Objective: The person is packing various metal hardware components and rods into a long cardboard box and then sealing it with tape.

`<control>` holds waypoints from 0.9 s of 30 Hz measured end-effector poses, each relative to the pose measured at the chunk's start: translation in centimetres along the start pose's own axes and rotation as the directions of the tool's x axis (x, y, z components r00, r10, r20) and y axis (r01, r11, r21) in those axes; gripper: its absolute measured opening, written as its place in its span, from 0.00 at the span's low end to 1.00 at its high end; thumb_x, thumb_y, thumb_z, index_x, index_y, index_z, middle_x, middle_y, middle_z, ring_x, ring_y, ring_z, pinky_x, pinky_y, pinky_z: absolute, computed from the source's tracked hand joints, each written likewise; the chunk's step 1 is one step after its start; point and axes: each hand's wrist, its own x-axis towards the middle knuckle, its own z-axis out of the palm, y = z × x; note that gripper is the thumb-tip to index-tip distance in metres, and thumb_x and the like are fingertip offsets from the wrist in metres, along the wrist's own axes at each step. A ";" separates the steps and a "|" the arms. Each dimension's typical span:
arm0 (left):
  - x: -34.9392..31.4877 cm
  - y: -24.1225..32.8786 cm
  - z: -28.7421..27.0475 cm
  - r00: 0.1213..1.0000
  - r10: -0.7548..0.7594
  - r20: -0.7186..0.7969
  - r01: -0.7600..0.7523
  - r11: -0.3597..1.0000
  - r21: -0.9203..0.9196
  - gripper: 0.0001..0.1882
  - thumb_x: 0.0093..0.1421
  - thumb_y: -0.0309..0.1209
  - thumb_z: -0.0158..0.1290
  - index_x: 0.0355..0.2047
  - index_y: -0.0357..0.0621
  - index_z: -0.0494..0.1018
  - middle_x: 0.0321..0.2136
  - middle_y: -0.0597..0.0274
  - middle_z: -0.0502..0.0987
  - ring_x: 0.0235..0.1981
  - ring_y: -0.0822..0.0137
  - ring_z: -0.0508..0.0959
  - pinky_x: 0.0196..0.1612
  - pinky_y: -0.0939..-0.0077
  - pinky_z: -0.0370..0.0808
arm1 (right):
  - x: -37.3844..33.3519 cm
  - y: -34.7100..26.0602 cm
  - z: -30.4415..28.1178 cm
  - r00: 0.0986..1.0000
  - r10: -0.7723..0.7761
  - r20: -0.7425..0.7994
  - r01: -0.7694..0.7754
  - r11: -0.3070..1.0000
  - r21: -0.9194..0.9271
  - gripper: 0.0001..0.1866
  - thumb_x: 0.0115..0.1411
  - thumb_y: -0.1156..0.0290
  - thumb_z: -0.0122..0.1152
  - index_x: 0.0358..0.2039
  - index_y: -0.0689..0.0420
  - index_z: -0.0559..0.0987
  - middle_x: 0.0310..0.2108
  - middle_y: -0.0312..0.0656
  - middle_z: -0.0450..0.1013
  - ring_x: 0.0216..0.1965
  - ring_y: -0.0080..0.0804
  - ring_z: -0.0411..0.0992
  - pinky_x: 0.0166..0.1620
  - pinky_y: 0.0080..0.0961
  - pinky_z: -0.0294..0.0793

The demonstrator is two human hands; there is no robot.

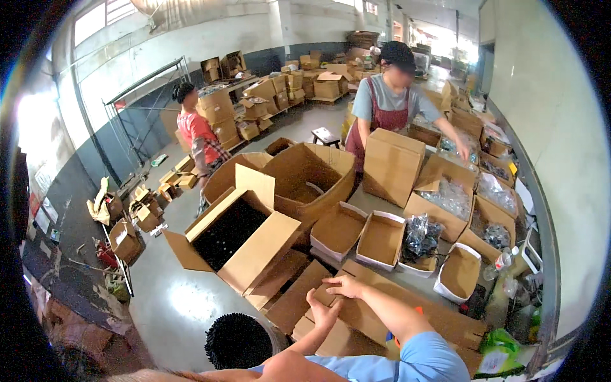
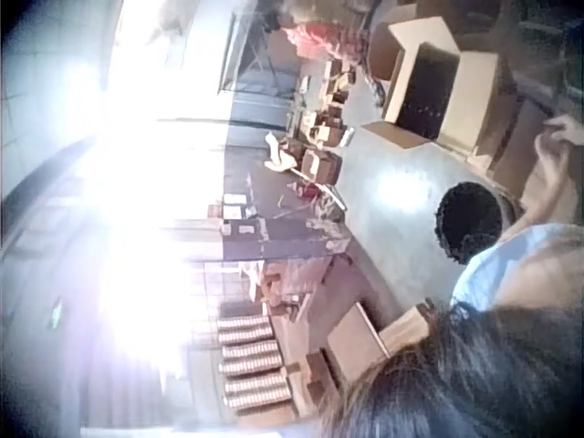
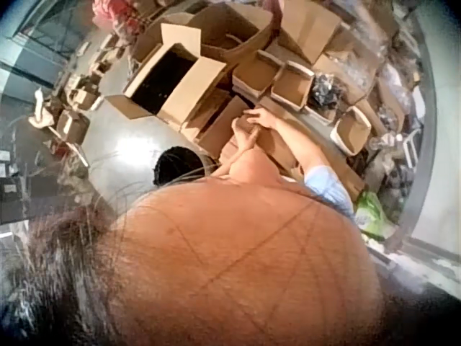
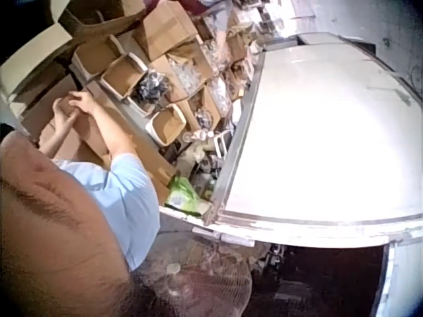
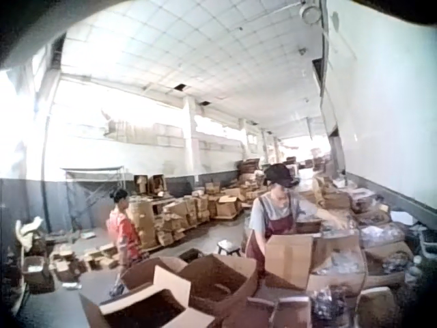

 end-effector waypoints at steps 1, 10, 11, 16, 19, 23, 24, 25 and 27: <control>-0.1 0.3 0.1 0.999 0.028 -0.033 -0.027 0.999 0.038 0.47 0.44 0.35 0.66 0.57 0.41 0.45 0.48 0.42 0.64 0.49 0.52 0.69 0.50 0.62 0.68 | 0.3 0.2 0.1 1.000 0.029 0.010 -0.028 0.999 -0.028 0.25 0.58 0.60 0.59 0.55 0.53 0.70 0.51 0.39 0.71 0.49 0.23 0.67 0.49 0.24 0.69; 0.1 1.3 -0.2 0.972 -0.228 0.049 0.221 0.967 0.128 0.32 0.47 0.47 0.60 0.50 0.43 0.69 0.54 0.46 0.58 0.56 0.48 0.61 0.54 0.61 0.66 | 0.2 2.1 0.7 0.897 -0.415 -0.150 0.206 0.695 -0.689 0.23 0.59 0.50 0.51 0.30 0.57 0.82 0.33 0.54 0.76 0.34 0.49 0.74 0.42 0.38 0.72; 0.0 3.7 -1.3 0.981 -0.185 0.058 0.153 0.923 0.354 0.28 0.49 0.48 0.58 0.45 0.41 0.73 0.52 0.44 0.62 0.53 0.47 0.65 0.52 0.61 0.67 | 0.2 1.0 0.7 0.977 -0.174 -0.125 0.044 0.733 -0.678 0.28 0.60 0.46 0.48 0.25 0.60 0.81 0.31 0.56 0.75 0.33 0.51 0.74 0.41 0.40 0.72; 2.6 0.1 -0.9 0.940 -0.075 0.332 0.002 0.977 0.214 0.23 0.57 0.47 0.49 0.32 0.36 0.76 0.32 0.42 0.77 0.35 0.42 0.76 0.43 0.52 0.72 | 0.6 0.4 0.9 0.984 0.080 -0.158 -0.170 0.674 -0.719 0.40 0.61 0.40 0.35 0.20 0.67 0.78 0.28 0.61 0.73 0.35 0.56 0.73 0.41 0.45 0.70; 2.5 0.0 0.7 0.925 -0.176 0.336 0.010 0.897 0.441 0.21 0.60 0.45 0.44 0.30 0.37 0.74 0.31 0.40 0.77 0.34 0.40 0.76 0.41 0.50 0.72 | 0.2 -0.4 0.8 0.980 0.102 -0.173 -0.196 0.687 -0.700 0.39 0.61 0.40 0.35 0.21 0.66 0.78 0.29 0.61 0.73 0.36 0.57 0.73 0.42 0.45 0.70; 3.2 -1.4 0.5 0.843 -0.049 0.536 -0.243 0.855 0.459 0.23 0.62 0.43 0.37 0.29 0.36 0.73 0.30 0.38 0.76 0.34 0.39 0.76 0.42 0.49 0.72 | 0.7 -2.0 1.1 0.977 0.143 -0.155 -0.211 0.702 -0.681 0.38 0.62 0.41 0.33 0.26 0.66 0.79 0.33 0.61 0.73 0.40 0.56 0.72 0.45 0.44 0.69; 3.1 -1.7 0.7 0.847 -0.053 0.529 -0.235 0.855 0.462 0.23 0.62 0.43 0.37 0.29 0.36 0.73 0.30 0.38 0.76 0.34 0.39 0.76 0.42 0.49 0.72 | 0.5 -2.5 1.0 0.958 0.248 -0.141 -0.281 0.738 -0.614 0.36 0.63 0.42 0.34 0.34 0.64 0.79 0.40 0.61 0.72 0.45 0.55 0.70 0.49 0.43 0.67; 3.3 -0.8 0.7 0.856 -0.118 0.503 -0.147 0.878 0.456 0.22 0.62 0.44 0.38 0.32 0.36 0.72 0.33 0.37 0.76 0.34 0.38 0.76 0.42 0.49 0.71 | 1.1 -1.3 0.9 0.959 0.248 -0.138 -0.279 0.741 -0.611 0.36 0.63 0.42 0.34 0.34 0.64 0.79 0.40 0.61 0.72 0.45 0.55 0.70 0.49 0.43 0.67; 3.0 -0.7 0.9 0.854 -0.187 0.485 -0.061 0.890 0.451 0.21 0.62 0.44 0.39 0.34 0.37 0.72 0.35 0.37 0.75 0.34 0.38 0.75 0.42 0.48 0.71 | 2.1 1.8 0.8 0.935 0.254 -0.246 -0.350 0.760 -0.548 0.34 0.63 0.43 0.34 0.42 0.63 0.77 0.46 0.60 0.69 0.51 0.53 0.67 0.53 0.42 0.65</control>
